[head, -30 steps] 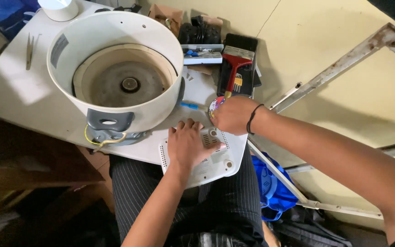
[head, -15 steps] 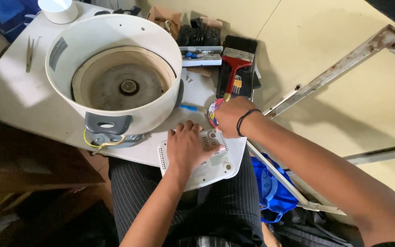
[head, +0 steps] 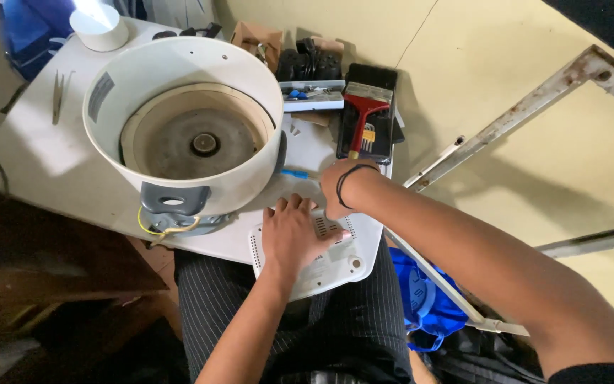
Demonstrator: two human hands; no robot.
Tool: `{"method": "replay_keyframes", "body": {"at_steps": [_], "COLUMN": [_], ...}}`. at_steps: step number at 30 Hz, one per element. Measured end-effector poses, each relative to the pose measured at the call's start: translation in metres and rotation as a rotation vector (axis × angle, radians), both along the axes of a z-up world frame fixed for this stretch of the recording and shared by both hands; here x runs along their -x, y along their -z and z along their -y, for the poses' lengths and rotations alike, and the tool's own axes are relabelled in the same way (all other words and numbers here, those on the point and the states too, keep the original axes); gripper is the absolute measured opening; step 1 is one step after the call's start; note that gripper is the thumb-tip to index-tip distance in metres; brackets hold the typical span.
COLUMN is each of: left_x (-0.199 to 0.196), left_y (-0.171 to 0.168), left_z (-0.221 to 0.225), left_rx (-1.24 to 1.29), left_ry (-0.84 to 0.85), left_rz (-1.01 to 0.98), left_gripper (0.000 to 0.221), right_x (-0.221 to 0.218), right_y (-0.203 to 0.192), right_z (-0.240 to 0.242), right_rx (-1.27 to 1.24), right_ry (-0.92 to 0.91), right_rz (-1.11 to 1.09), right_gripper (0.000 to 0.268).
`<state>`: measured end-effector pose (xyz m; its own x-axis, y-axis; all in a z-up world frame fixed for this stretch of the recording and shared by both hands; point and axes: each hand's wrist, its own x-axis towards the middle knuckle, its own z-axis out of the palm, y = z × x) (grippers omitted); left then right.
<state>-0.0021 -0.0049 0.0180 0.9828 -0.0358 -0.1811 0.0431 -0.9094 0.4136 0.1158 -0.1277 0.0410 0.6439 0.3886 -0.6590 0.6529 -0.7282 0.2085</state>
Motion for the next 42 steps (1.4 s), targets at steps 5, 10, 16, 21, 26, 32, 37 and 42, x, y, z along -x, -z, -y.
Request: {"method": "replay_keyframes", "body": {"at_steps": [5,10,16,21,26,32,37,42], "left_x": [0.000,0.000,-0.004,-0.003,-0.003,-0.010,-0.006,-0.005], "left_y": [0.004,0.010,0.018,0.018,0.014,0.015,0.016,0.022], "left_z": [-0.003,-0.003,-0.003,0.000,0.000,0.000,0.003,0.002], "left_rx": [-0.002,0.027,0.010,0.028,0.035,0.035,0.011,0.050], "left_ry": [0.001,0.002,-0.003,-0.024,-0.050,-0.038,-0.062,-0.072], "left_rz": [0.011,0.024,0.031,0.053,0.040,0.029,0.061,0.071], "left_gripper": [0.082,0.081,0.080,0.079,0.074,0.077,0.073,0.073], "right_x": [0.024,0.009,-0.005,0.014,0.009,0.012,0.019,0.017], "right_y": [-0.017,0.007,0.025,0.023,0.012,-0.012,-0.009,-0.018], "right_z": [0.008,0.052,0.070,0.051,0.038,0.032,0.004,-0.009], "right_rx": [-0.096,-0.564,-0.561,-0.461,-0.355,-0.249,-0.230,-0.177], "right_ry": [-0.039,-1.034,-1.253,-0.976,-0.551,-0.071,0.205,0.188], "right_rz": [0.051,0.653,0.577,0.481,0.251,0.132,0.161,0.122], "right_gripper": [0.023,0.007,0.004,0.012,0.022,0.041,0.035,0.030]}}
